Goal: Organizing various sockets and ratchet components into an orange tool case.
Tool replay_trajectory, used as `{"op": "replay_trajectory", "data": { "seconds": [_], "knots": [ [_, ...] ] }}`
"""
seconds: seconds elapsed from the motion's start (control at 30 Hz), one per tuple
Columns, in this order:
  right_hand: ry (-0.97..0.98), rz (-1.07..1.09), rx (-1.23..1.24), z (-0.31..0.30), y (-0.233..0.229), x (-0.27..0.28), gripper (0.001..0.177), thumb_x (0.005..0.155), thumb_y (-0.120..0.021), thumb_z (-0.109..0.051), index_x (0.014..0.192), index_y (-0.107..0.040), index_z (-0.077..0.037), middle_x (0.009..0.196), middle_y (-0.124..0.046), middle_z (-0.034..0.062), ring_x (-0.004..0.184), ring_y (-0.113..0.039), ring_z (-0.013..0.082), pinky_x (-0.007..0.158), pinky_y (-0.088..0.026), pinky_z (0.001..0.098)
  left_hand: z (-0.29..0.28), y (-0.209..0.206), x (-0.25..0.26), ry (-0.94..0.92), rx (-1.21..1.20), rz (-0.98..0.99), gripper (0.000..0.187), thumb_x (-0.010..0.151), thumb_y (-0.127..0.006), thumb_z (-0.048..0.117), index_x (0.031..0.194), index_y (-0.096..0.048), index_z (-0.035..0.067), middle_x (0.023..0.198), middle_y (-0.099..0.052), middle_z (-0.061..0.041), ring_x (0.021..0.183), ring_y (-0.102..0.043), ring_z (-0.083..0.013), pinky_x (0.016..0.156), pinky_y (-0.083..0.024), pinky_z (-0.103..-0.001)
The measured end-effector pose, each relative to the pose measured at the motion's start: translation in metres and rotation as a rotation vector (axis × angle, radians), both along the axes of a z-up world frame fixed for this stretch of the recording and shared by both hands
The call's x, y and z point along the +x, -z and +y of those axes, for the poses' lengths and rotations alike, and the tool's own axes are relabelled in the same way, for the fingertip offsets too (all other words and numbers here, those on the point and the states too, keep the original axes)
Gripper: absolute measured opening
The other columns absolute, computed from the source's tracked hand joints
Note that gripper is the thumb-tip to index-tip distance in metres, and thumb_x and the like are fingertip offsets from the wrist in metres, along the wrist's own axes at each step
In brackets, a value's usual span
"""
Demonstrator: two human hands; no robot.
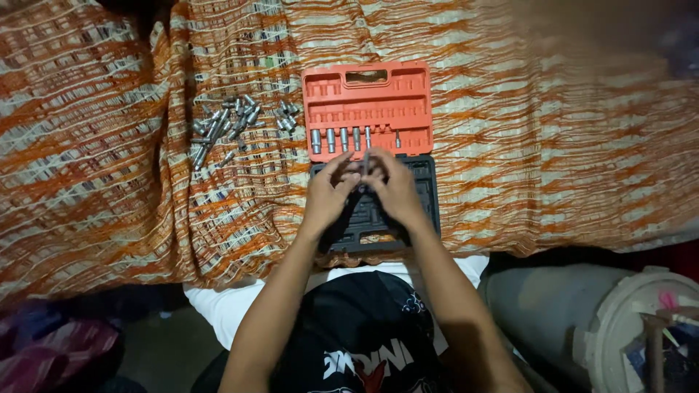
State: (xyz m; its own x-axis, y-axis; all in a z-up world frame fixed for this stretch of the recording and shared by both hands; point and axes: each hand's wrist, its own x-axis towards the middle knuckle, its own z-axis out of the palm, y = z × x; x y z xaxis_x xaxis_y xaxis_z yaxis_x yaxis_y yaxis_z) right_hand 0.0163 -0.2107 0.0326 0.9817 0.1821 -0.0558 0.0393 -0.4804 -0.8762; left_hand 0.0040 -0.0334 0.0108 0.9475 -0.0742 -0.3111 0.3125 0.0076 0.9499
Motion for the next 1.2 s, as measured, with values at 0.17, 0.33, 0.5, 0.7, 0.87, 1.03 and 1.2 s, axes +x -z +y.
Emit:
{"op": "replay_trajectory", "data": {
  "seconds": [0.17,0.33,0.5,0.7,0.87,1.03,1.2],
  "knots": [
    [0.153,0.073,-0.12,-0.021,0.035,0.045,0.057,0.081,-0.079,0.003,0.134,-0.062,-0.01,0.09,-0.064,0.0077,0.08,-0.062,0.0159,0.072,-0.053,0.0289,0.01,0.015,-0.001,-0.084,0.224,-0.056,0.044,0.094,-0.072,0.013,0.136,-0.065,0.009,0.116,-0.071,-0.008,0.097,-0.071,-0.0162,0.086,-0.059,-0.031],
    [0.154,0.121,-0.2,-0.024,0.048,0.072,0.055,0.075,-0.08,0.001,0.126,-0.063,-0.009,0.084,-0.066,0.007,0.076,-0.065,0.0156,0.071,-0.053,0.03,0.032,0.035,0.003,-0.206,0.356,-0.078,0.036,0.095,-0.073,0.014,0.131,-0.068,0.008,0.116,-0.068,-0.01,0.102,-0.071,-0.0187,0.092,-0.058,-0.033],
    [0.103,0.143,-0.327,-0.021,0.045,0.077,0.051,0.077,-0.079,-0.004,0.126,-0.066,-0.011,0.089,-0.07,0.0128,0.08,-0.07,0.0238,0.076,-0.055,0.0372,0.046,0.044,0.005,-0.283,0.356,-0.063,0.036,0.094,-0.071,0.011,0.129,-0.067,0.006,0.117,-0.066,-0.01,0.103,-0.069,-0.0201,0.09,-0.057,-0.033],
    [0.078,0.226,-0.311,-0.024,0.039,0.082,0.044,0.083,-0.077,-0.01,0.126,-0.066,-0.01,0.095,-0.074,0.0151,0.087,-0.072,0.0278,0.08,-0.056,0.0383,0.044,0.05,0.011,-0.29,0.366,-0.055,0.036,0.094,-0.071,0.011,0.128,-0.066,0.004,0.116,-0.067,-0.011,0.102,-0.07,-0.0207,0.088,-0.057,-0.033],
    [0.056,0.071,-0.349,-0.025,0.043,0.085,0.025,0.091,-0.072,-0.013,0.115,-0.072,-0.006,0.105,-0.075,0.0172,0.098,-0.072,0.0328,0.085,-0.056,0.0413,0.047,0.063,0.014,-0.218,0.454,-0.057,0.041,0.092,-0.073,0.012,0.131,-0.065,0.003,0.122,-0.065,-0.015,0.105,-0.068,-0.0243,0.093,-0.055,-0.037],
    [-0.017,-0.019,-0.481,-0.023,0.04,0.095,0.016,0.094,-0.071,-0.018,0.104,-0.075,-0.006,0.104,-0.074,0.0183,0.101,-0.069,0.0384,0.089,-0.053,0.047,0.044,0.051,0.016,-0.133,0.559,-0.046,0.049,0.091,-0.074,0.013,0.137,-0.061,0.002,0.128,-0.061,-0.021,0.112,-0.063,-0.0323,0.1,-0.05,-0.044],
    [-0.042,0.052,-0.573,-0.009,0.028,0.097,0.022,0.088,-0.075,-0.021,0.1,-0.068,-0.003,0.096,-0.072,0.0189,0.096,-0.068,0.0389,0.081,-0.053,0.05,0.042,0.052,0.015,-0.112,0.577,-0.074,0.051,0.09,-0.073,0.009,0.139,-0.06,0.003,0.129,-0.06,-0.022,0.116,-0.06,-0.0373,0.103,-0.047,-0.044]
  ]
}}
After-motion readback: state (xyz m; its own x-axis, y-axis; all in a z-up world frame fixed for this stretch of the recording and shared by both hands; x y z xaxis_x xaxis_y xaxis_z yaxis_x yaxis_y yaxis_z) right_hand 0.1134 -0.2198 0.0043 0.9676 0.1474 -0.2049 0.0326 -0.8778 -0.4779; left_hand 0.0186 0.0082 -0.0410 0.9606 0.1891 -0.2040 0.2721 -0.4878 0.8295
